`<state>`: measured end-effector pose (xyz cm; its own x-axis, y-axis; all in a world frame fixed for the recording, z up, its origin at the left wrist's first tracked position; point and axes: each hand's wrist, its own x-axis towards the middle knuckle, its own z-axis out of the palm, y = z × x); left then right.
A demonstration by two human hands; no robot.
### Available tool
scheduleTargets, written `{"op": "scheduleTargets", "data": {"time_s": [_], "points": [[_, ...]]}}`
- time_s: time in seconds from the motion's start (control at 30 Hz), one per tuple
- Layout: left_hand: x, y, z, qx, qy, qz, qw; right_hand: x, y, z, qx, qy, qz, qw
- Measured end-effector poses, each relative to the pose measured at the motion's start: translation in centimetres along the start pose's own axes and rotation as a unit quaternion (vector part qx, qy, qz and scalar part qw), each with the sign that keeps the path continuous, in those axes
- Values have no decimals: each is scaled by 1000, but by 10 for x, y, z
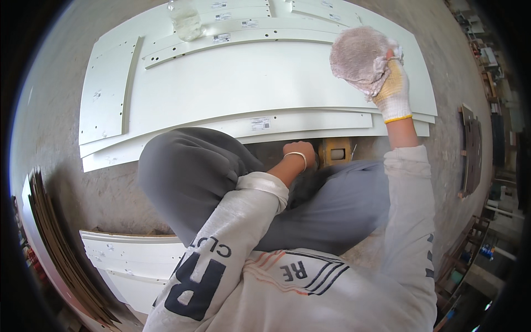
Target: The person sits on the floor and wipes white flat panels with a cloth, occasionally using a plastic bottle to apply liquid. They then use a blue scraper to remove labels from the panels.
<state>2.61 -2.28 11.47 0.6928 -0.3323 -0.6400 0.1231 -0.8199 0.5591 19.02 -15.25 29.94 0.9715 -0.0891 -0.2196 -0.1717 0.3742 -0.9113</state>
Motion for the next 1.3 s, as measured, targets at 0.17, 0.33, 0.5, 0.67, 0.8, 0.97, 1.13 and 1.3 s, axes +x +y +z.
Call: {"op": "scheduleTargets", "data": {"time_s": [0.17, 0.33, 0.5, 0.67, 0.8, 0.97, 1.13, 1.3], "points": [[-14, 32, -38, 27, 18, 63, 998, -17, -11, 6, 39, -32, 17, 999], [-55, 43, -165, 129, 125, 79, 981, -23, -4, 18, 87, -62, -9, 994], [-121, -25, -279, 354, 178, 11, 918, -22, -6, 0, 129, -42, -33, 990], [-147, -198, -199, -172, -57, 49, 982, 1, 20, -15, 189, -11, -46, 981], [-136, -200, -83, -84, 152, 183, 968, 13, 20, -9, 221, 10, -57, 974], [-108, -237, -15, 49, 178, 165, 969, 18, 28, -24, 165, 42, -17, 985], [-82, -227, -74, -112, 128, 234, 957, 38, 25, -44, 159, 95, -32, 982], [-14, -232, -223, -368, 546, 91, 747, 38, 36, -58, 149, 87, -31, 985]]}}
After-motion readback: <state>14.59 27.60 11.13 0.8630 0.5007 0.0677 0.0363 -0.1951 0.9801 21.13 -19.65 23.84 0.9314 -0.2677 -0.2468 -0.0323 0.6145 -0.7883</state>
